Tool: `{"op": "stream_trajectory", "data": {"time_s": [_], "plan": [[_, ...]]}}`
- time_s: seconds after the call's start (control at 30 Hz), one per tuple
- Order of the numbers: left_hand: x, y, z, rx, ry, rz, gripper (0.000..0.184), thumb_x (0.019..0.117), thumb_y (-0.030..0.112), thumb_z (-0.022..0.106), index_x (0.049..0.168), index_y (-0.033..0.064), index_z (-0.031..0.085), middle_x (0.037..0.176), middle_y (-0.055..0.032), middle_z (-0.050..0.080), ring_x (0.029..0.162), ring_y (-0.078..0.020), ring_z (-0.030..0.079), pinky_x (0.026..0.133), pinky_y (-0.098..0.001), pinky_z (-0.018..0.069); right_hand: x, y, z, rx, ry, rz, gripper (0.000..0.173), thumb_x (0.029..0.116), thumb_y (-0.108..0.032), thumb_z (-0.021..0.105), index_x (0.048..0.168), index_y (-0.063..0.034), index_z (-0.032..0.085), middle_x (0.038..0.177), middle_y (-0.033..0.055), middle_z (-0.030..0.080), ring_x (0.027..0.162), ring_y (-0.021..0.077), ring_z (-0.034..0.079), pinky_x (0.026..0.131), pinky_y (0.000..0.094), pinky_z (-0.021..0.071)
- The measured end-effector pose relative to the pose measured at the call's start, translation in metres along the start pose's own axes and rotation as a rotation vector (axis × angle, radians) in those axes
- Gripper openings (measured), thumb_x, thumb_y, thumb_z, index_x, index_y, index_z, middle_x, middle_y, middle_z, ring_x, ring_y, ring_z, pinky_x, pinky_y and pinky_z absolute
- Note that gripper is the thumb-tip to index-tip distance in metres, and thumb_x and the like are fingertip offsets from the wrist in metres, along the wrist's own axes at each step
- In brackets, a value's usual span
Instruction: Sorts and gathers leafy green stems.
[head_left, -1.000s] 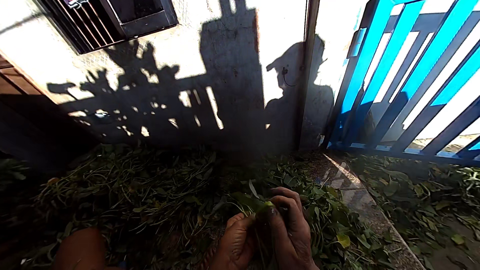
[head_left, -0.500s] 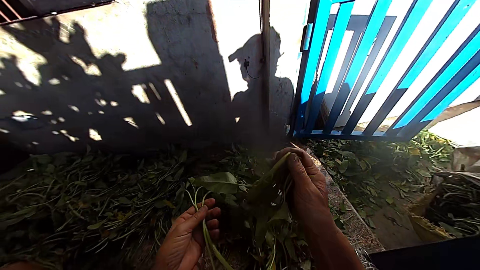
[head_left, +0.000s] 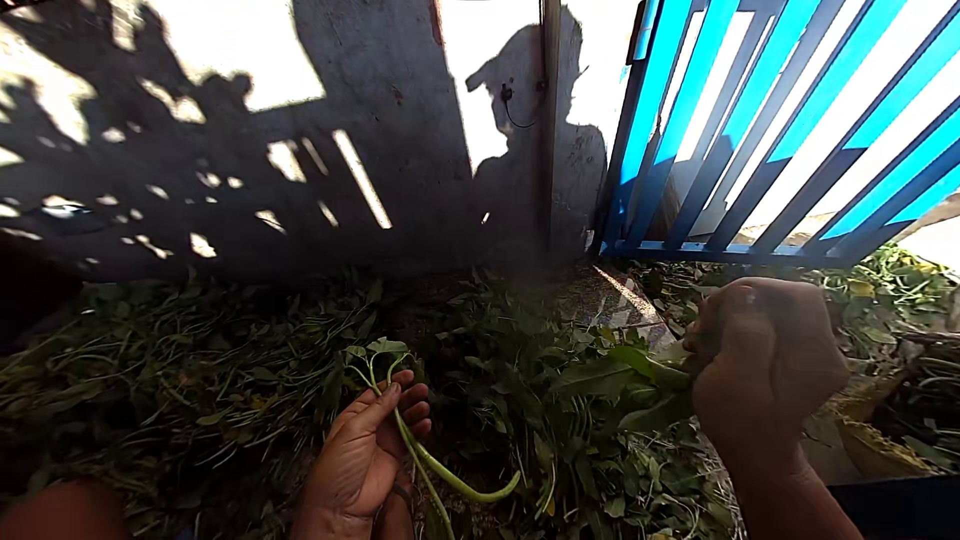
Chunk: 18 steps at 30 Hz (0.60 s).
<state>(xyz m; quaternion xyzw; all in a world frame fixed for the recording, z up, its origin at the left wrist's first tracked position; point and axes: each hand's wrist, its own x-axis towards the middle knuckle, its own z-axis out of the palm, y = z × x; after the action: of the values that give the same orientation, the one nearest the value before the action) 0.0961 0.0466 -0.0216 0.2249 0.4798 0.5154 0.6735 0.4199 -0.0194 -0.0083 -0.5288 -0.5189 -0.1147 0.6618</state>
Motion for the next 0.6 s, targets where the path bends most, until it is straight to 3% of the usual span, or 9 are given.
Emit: {"op": "stream_trajectory", "data": {"time_s": [0.1, 0.13, 0.17, 0.2, 0.23, 0.3, 0.4, 0.5, 0.6], "plan": [[0.0, 0.003, 0.0, 0.045, 0.011, 0.043, 0.023, 0.1087, 0.008, 0.043, 0.116, -0.0041, 0.062, 0.092, -0.0207, 0.072, 0.07, -0.0253, 0.073, 0.059, -0.0374, 0.063, 0.014, 0.07, -0.002, -0.435, -0.068, -0.39, 0.031, 0.107, -0.026, 0.046, 0.105, 0.0023, 0.058, 0.085, 0.0192, 0.061, 0.072, 0.0302, 0.063, 0.06, 0.0428, 0.0516], [0.0, 0.003, -0.001, 0.07, 0.02, 0.063, 0.024, 0.1089, 0.008, 0.044, 0.117, -0.0038, 0.062, 0.092, -0.021, 0.072, 0.071, -0.0258, 0.074, 0.06, -0.038, 0.0633, 0.024, 0.105, -0.004, -0.585, -0.146, -0.383, 0.037, 0.1038, -0.03, 0.054, 0.116, 0.0044, 0.058, 0.101, 0.0278, 0.065, 0.089, 0.0431, 0.067, 0.074, 0.0547, 0.0546], [-0.001, 0.003, -0.002, 0.094, 0.029, 0.083, 0.023, 0.1089, 0.008, 0.044, 0.118, -0.0036, 0.062, 0.092, -0.0212, 0.072, 0.071, -0.0261, 0.074, 0.061, -0.0386, 0.0636, 0.033, 0.138, -0.01, -0.719, -0.292, -0.261, 0.055, 0.0998, -0.034, 0.063, 0.137, 0.0056, 0.053, 0.13, 0.0351, 0.058, 0.121, 0.0536, 0.058, 0.102, 0.0652, 0.0456], [-0.002, 0.003, -0.003, 0.108, 0.036, 0.099, 0.023, 0.1088, 0.008, 0.044, 0.119, -0.0038, 0.062, 0.091, -0.0215, 0.072, 0.071, -0.0269, 0.074, 0.062, -0.0395, 0.0639, 0.041, 0.166, -0.017, -0.817, -0.434, -0.083, 0.079, 0.0923, -0.029, 0.074, 0.154, 0.0039, 0.036, 0.154, 0.0385, 0.036, 0.143, 0.0585, 0.033, 0.116, 0.071, 0.0271], [-0.002, 0.003, -0.004, 0.111, 0.038, 0.112, 0.023, 0.1088, 0.008, 0.045, 0.119, -0.0039, 0.061, 0.091, -0.0217, 0.072, 0.072, -0.0276, 0.074, 0.063, -0.0404, 0.0641, 0.045, 0.187, -0.022, -0.887, -0.513, 0.08, 0.094, 0.0852, -0.02, 0.08, 0.159, 0.005, 0.026, 0.16, 0.0406, 0.021, 0.149, 0.0609, 0.018, 0.118, 0.0754, 0.0172], [0.001, 0.003, -0.005, 0.1, 0.039, 0.126, 0.023, 0.1087, 0.008, 0.045, 0.12, -0.0041, 0.061, 0.091, -0.0221, 0.072, 0.074, -0.0291, 0.074, 0.065, -0.0425, 0.0644, 0.032, 0.204, -0.02, -0.94, -0.606, 0.265, 0.088, 0.0823, -0.014, 0.082, 0.152, 0.0119, 0.034, 0.155, 0.0442, 0.027, 0.145, 0.0654, 0.021, 0.111, 0.0818, 0.0211], [0.003, 0.001, -0.002, 0.095, 0.058, 0.136, 0.023, 0.1084, 0.008, 0.046, 0.121, -0.0037, 0.061, 0.091, -0.0216, 0.072, 0.074, -0.0294, 0.074, 0.067, -0.0432, 0.0646, -0.043, 0.185, 0.007, -0.824, -0.991, 0.494, 0.032, 0.0941, -0.025, 0.072, 0.11, 0.0022, 0.071, 0.118, 0.0302, 0.064, 0.117, 0.051, 0.057, 0.092, 0.0697, 0.0472], [0.005, -0.003, 0.002, 0.097, 0.051, 0.127, 0.024, 0.1081, 0.007, 0.046, 0.124, -0.0045, 0.061, 0.092, -0.0228, 0.072, 0.074, -0.0304, 0.074, 0.067, -0.0436, 0.0645, -0.168, 0.184, 0.043, -0.533, -1.522, 0.792, 0.038, 0.097, -0.041, 0.063, 0.105, -0.0052, 0.076, 0.109, 0.021, 0.073, 0.109, 0.0407, 0.068, 0.094, 0.066, 0.0506], [0.004, -0.007, 0.003, 0.11, 0.029, 0.111, 0.024, 0.108, 0.007, 0.047, 0.123, -0.0053, 0.061, 0.092, -0.0233, 0.072, 0.074, -0.0311, 0.074, 0.067, -0.0439, 0.0646, -0.269, 0.176, 0.061, -0.476, -1.549, 0.949, 0.044, 0.0962, -0.045, 0.062, 0.108, -0.0041, 0.073, 0.113, 0.0201, 0.071, 0.112, 0.0387, 0.067, 0.096, 0.0631, 0.0511]]}}
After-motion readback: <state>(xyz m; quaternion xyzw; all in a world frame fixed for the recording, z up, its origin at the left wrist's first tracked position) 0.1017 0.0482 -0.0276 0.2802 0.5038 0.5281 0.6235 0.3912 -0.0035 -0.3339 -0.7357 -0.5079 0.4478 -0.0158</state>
